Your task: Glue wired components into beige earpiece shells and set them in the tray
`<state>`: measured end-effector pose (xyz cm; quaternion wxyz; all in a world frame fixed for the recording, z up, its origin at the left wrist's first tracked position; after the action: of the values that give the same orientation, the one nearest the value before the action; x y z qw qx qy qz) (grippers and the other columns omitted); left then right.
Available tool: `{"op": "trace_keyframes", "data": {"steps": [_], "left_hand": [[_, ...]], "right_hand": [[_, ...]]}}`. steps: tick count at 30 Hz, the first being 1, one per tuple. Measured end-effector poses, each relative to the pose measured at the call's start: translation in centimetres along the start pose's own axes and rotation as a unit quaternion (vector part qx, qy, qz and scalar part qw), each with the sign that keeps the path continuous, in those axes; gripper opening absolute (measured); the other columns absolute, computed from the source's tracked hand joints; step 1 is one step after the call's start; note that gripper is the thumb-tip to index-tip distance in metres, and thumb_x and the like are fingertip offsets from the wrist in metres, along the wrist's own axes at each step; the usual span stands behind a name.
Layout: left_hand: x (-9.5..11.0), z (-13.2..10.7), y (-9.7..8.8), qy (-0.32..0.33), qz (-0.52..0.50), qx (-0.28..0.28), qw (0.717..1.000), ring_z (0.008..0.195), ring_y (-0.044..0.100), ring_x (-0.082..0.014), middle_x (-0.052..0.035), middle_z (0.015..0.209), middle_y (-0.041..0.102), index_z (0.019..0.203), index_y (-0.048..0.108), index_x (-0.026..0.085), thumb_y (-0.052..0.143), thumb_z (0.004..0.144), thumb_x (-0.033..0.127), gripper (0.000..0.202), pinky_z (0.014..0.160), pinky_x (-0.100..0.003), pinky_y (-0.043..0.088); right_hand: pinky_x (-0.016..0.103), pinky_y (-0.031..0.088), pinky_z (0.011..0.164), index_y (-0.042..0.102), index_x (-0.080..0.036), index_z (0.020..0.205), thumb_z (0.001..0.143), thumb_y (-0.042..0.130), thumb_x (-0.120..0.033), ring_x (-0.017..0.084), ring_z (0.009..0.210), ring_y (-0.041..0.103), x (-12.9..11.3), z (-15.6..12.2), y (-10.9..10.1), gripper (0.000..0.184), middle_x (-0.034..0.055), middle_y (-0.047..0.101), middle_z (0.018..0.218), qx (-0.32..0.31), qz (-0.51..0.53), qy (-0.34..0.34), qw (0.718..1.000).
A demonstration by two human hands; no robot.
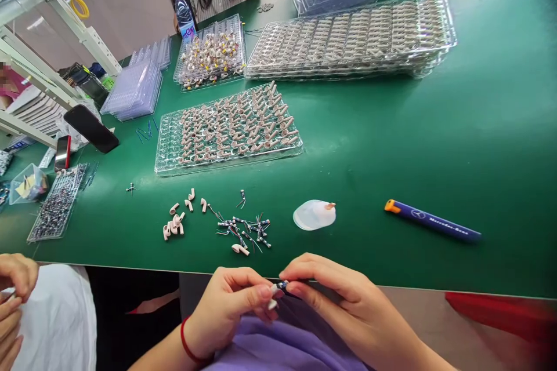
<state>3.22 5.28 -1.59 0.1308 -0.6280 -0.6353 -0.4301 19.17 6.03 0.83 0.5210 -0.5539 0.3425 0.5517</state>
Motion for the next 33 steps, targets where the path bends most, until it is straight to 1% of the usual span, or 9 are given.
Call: {"op": "trace_keyframes", "data": {"steps": [3, 8, 12, 16, 18, 21, 24, 28, 33], "left_hand": [[-0.2, 0.0, 0.2, -0.041, -0.03, -0.004, 0.999, 0.051, 0.058, -0.0095, -0.0018, 0.059, 0.063, 0.066, 0.073, 0.01, 0.086, 0.061, 0.038, 0.031, 0.051, -0.021, 0.045], [-1.1, 0.3, 0.1, -0.088, -0.07, -0.017, 0.994, 0.047, 0.059, -0.0096, -0.0043, 0.061, 0.066, 0.065, 0.071, 0.009, 0.086, 0.058, 0.036, 0.032, 0.043, -0.019, 0.042], [-1.6, 0.5, 0.0, -0.107, -0.088, -0.028, 0.99, 0.045, 0.06, -0.0099, -0.0039, 0.058, 0.065, 0.064, 0.068, 0.009, 0.086, 0.059, 0.035, 0.032, 0.041, -0.018, 0.041], [-1.4, 0.3, 0.1, -0.112, -0.083, -0.027, 0.99, 0.043, 0.058, -0.0094, -0.003, 0.055, 0.064, 0.063, 0.067, 0.01, 0.086, 0.057, 0.036, 0.033, 0.041, -0.018, 0.041], [-1.2, 0.2, 0.2, -0.094, -0.06, -0.022, 0.993, 0.044, 0.057, -0.0091, -0.002, 0.053, 0.062, 0.063, 0.068, 0.01, 0.086, 0.058, 0.037, 0.033, 0.043, -0.018, 0.041], [-0.3, 0.0, 0.2, -0.024, 0.006, -0.02, 0.999, 0.049, 0.056, -0.0092, -0.0018, 0.055, 0.063, 0.065, 0.07, 0.011, 0.083, 0.064, 0.038, 0.03, 0.052, -0.021, 0.044], [0.5, -0.5, 0.4, 0.033, 0.08, -0.023, 0.996, 0.055, 0.055, -0.0106, -0.0027, 0.061, 0.065, 0.067, 0.072, 0.012, 0.08, 0.068, 0.04, 0.029, 0.059, -0.024, 0.045], [1.3, -1.0, 0.7, 0.068, 0.136, -0.016, 0.988, 0.059, 0.054, -0.0118, -0.0041, 0.064, 0.065, 0.071, 0.075, 0.013, 0.077, 0.072, 0.041, 0.028, 0.059, -0.024, 0.042], [1.8, -1.3, 0.7, 0.115, 0.185, -0.001, 0.976, 0.062, 0.053, -0.0125, -0.0054, 0.068, 0.065, 0.073, 0.076, 0.014, 0.076, 0.075, 0.036, 0.022, 0.06, -0.024, 0.04]], "right_hand": [[0.02, 0.052, 0.057, 0.069, -0.022, 0.08, 0.092, 0.055, -0.034, 0.013, 0.062, 0.065, -0.1, 0.2, 0.1, 0.022, 0.0024, 0.069, 0.071, -0.012, 0.018, 0.02, 1.0], [0.021, 0.051, 0.058, 0.07, -0.021, 0.079, 0.093, 0.055, -0.037, 0.013, 0.064, 0.065, -0.2, 0.5, 0.2, 0.025, 0.0026, 0.069, 0.071, -0.032, 0.026, 0.04, 0.998], [0.02, 0.05, 0.058, 0.07, -0.021, 0.079, 0.093, 0.055, -0.036, 0.012, 0.064, 0.064, -0.2, 0.4, 0.5, 0.025, 0.0017, 0.069, 0.071, -0.048, 0.023, 0.043, 0.998], [0.02, 0.051, 0.059, 0.07, -0.021, 0.078, 0.092, 0.057, -0.039, 0.013, 0.064, 0.065, 0.0, 0.5, 0.7, 0.027, 0.0016, 0.07, 0.071, -0.062, 0.044, 0.059, 0.995], [0.02, 0.051, 0.059, 0.07, -0.021, 0.078, 0.092, 0.057, -0.041, 0.013, 0.064, 0.065, -0.1, 0.5, 0.7, 0.028, 0.0021, 0.07, 0.071, -0.06, 0.05, 0.058, 0.995], [0.02, 0.051, 0.058, 0.071, -0.021, 0.079, 0.093, 0.054, -0.042, 0.013, 0.063, 0.066, -0.6, 0.5, 0.6, 0.031, 0.0032, 0.07, 0.071, -0.055, 0.046, 0.036, 0.997], [0.02, 0.051, 0.058, 0.071, -0.021, 0.081, 0.095, 0.052, -0.039, 0.013, 0.063, 0.065, -1.0, 0.2, 0.6, 0.03, 0.0035, 0.069, 0.07, -0.054, 0.036, 0.002, 0.998], [0.018, 0.052, 0.058, 0.07, -0.022, 0.085, 0.095, 0.054, -0.03, 0.012, 0.064, 0.065, -1.4, -0.1, 0.4, 0.021, 0.0028, 0.068, 0.072, -0.034, 0.015, -0.04, 0.999], [0.019, 0.053, 0.056, 0.071, -0.022, 0.082, 0.093, 0.056, -0.031, 0.013, 0.061, 0.065, -1.4, -0.1, 0.4, 0.02, 0.0032, 0.068, 0.069, -0.019, 0.016, -0.043, 0.999]]}}
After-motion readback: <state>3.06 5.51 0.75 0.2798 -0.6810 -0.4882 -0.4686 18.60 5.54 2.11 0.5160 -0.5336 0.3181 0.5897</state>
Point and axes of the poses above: each hand's wrist, its own z-axis towards the middle knuckle, its own y-axis out of the palm, x = y × z, the point moved 5 cm from there along z, towards the middle knuckle
